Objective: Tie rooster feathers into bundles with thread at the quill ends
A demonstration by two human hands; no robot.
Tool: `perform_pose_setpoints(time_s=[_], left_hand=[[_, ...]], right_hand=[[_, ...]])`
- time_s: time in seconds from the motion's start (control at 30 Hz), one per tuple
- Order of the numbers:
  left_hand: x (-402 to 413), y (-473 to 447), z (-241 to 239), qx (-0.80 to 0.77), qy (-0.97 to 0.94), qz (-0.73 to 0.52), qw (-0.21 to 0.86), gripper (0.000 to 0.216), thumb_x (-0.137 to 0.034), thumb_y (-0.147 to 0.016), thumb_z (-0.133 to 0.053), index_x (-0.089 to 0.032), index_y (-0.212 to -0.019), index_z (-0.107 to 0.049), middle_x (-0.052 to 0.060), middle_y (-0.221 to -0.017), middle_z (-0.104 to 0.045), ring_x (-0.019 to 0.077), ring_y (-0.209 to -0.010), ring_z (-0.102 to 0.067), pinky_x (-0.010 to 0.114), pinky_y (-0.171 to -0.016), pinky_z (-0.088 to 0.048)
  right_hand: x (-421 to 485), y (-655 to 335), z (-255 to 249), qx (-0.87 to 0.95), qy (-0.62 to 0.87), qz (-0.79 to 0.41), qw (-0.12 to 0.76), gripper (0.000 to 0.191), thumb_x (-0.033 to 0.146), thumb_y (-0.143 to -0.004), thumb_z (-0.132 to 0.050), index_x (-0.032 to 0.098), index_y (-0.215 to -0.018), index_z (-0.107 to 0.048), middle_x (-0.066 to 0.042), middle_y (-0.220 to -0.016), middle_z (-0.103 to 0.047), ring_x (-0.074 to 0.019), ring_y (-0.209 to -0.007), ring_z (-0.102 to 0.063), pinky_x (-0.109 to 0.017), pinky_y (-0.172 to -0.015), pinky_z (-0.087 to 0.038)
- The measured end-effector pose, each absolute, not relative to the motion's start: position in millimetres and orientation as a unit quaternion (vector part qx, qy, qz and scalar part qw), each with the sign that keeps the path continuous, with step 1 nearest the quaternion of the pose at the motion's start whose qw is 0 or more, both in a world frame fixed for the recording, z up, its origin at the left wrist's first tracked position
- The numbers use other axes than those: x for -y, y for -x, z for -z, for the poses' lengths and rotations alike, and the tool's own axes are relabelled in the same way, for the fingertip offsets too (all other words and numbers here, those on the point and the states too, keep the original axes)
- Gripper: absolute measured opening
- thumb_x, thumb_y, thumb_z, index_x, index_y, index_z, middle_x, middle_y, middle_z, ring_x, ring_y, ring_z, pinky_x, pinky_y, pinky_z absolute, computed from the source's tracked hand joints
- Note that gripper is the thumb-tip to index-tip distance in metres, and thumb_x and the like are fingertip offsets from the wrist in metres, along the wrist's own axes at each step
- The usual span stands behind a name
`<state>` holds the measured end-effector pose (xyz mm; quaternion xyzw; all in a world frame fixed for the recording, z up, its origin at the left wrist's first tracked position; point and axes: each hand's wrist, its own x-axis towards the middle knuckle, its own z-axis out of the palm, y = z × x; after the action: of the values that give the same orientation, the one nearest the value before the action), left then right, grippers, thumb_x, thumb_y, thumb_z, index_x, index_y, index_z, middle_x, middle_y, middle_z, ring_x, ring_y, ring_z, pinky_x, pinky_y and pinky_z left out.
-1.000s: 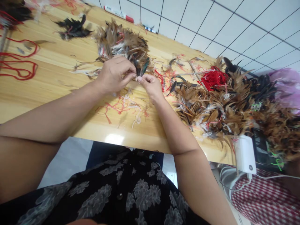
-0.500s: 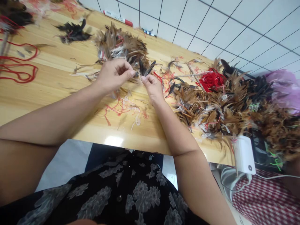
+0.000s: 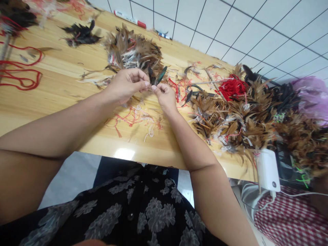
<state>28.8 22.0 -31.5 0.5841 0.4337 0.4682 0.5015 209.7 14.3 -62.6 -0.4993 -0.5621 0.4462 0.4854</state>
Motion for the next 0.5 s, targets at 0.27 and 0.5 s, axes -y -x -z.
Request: perform_pose_setpoints(time_s=[0.27,0.5], left_hand=[[-15.0,-26.6,22.8,-0.445,-0.586,-0.449,0.508,0.027,-0.010,-0.090,-0.089,-0.022,-0.084,-0.066,-0.002,-0.076,-0.068,0.0166,-0.081,-0.062,0.036,-0.079,-0.049],[-19.6,-24.1,29.2,-0.417,-0.550,-0.445,0.571,0.029,-0.006,-0.083,-0.093,-0.022,-0.079,-0.069,-0.001,-0.075,-0.069,0.0145,-0.071,-0.057,0.035,-0.072,-0.046]], right_hand=[[-14.9,-208.7,63.7,0.589,0.526,-0.387,0.476,0.067,0.074,-0.089,-0.096,0.025,-0.071,-0.054,0.004,-0.077,-0.045,-0.0155,-0.084,-0.047,-0.032,-0.083,-0.044],[-15.9,-210.1,63.8,0.615,0.507,-0.390,0.462,0.070,0.078,-0.093,-0.090,0.025,-0.072,-0.050,0.003,-0.079,-0.045,-0.0164,-0.085,-0.047,-0.033,-0.085,-0.044]])
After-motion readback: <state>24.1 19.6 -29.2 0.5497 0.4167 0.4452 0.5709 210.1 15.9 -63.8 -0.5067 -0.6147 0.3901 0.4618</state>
